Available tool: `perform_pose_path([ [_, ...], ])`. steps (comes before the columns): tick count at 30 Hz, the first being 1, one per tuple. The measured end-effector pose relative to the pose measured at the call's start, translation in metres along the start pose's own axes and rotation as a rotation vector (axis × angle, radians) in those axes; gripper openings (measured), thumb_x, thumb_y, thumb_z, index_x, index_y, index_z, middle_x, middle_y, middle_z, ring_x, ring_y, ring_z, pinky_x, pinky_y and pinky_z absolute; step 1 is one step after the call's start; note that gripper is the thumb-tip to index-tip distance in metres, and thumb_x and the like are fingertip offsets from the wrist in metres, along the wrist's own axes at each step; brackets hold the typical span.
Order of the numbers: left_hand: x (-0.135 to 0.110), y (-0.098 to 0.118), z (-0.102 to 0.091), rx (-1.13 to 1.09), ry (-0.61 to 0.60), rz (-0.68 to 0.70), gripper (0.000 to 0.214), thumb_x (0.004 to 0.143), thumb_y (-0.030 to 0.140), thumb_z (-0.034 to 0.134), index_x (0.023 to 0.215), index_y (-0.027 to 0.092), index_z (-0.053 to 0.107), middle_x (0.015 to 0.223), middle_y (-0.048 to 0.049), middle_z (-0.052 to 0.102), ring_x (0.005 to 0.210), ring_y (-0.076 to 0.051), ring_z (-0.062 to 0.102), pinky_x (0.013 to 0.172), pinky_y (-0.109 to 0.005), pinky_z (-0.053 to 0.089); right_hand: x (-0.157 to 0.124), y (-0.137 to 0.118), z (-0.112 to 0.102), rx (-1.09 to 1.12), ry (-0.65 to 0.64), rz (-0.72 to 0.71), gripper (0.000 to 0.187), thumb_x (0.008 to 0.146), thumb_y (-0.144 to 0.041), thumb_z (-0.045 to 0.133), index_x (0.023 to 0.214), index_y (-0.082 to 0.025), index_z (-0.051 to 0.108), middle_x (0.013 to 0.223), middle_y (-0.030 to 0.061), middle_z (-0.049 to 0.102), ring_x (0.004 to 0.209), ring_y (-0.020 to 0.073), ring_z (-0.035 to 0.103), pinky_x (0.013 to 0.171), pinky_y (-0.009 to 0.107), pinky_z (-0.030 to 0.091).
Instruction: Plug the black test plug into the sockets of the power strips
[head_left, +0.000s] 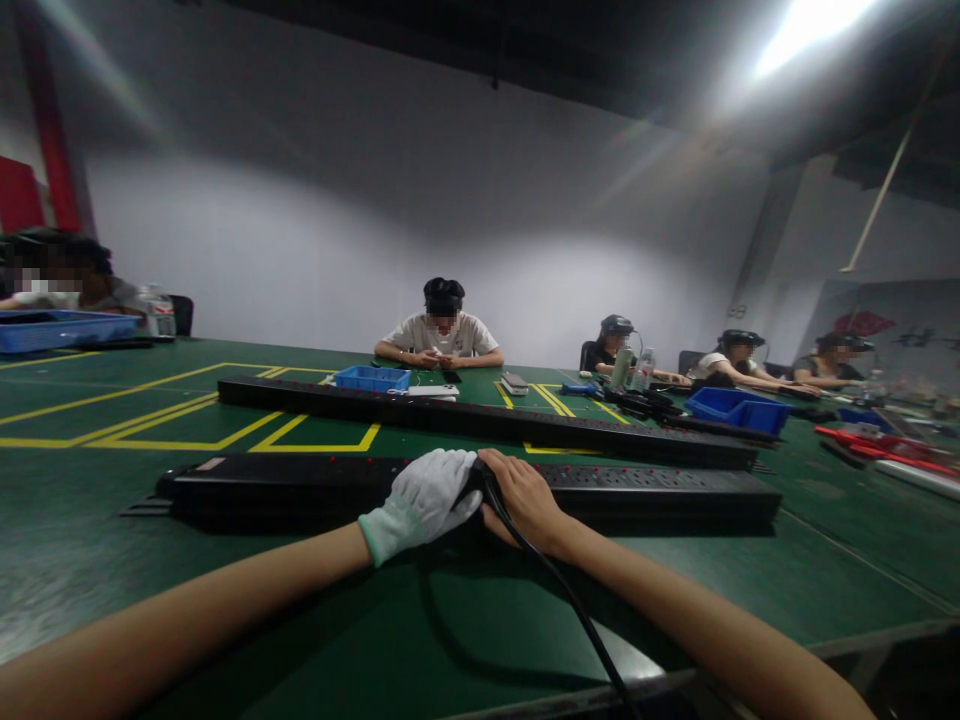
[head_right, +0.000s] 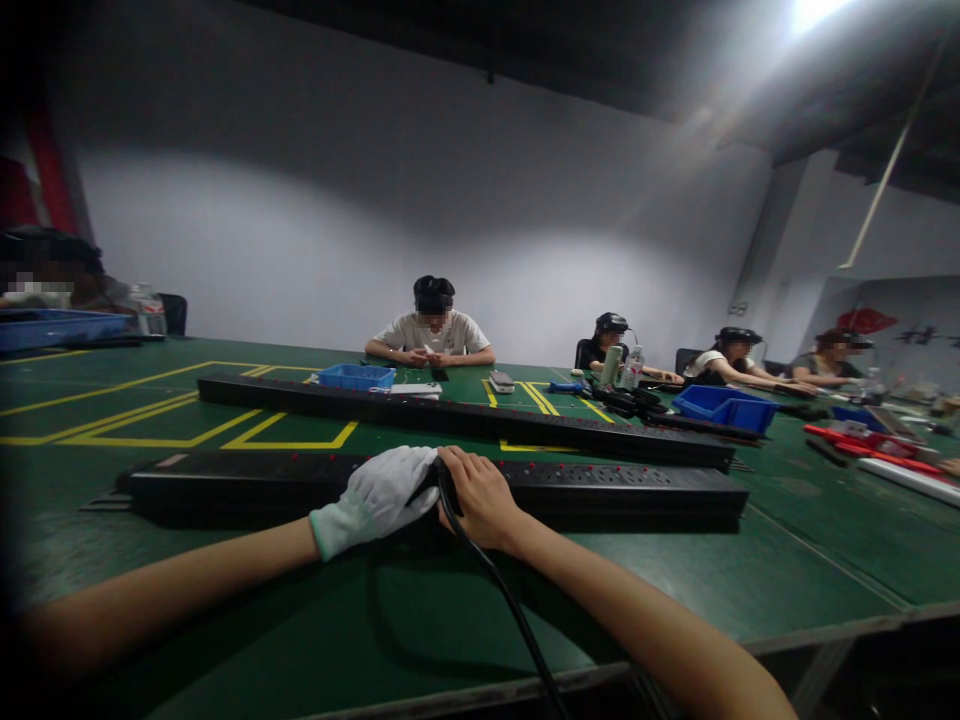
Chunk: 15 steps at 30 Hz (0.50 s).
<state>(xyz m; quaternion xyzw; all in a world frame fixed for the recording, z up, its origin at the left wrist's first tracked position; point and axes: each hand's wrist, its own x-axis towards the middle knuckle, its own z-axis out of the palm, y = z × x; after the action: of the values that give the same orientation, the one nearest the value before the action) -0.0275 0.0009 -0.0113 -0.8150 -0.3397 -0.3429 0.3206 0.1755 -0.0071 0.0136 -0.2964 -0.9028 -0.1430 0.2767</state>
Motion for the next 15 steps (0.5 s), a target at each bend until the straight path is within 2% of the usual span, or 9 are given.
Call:
perform_pose_path([
  [15,0.0021,0.0002,-0.0017,0.004,0.018,0.016,0.038,0.086,0.037,0.045,0.114,0.013,0.051,0.106,-0.0133,0.062,0.099,-0.026,0.058,0.086,-0.041,0.048,0.0004,-0.0022,0.0079,-0.046,0.039,0.049,0.057,0.078,-0.025,0.053,0.130,-0.013,0.033,0.125,0.0136,0.051,0.108,0.0267,0.051,0.093,0.041,0.041],
])
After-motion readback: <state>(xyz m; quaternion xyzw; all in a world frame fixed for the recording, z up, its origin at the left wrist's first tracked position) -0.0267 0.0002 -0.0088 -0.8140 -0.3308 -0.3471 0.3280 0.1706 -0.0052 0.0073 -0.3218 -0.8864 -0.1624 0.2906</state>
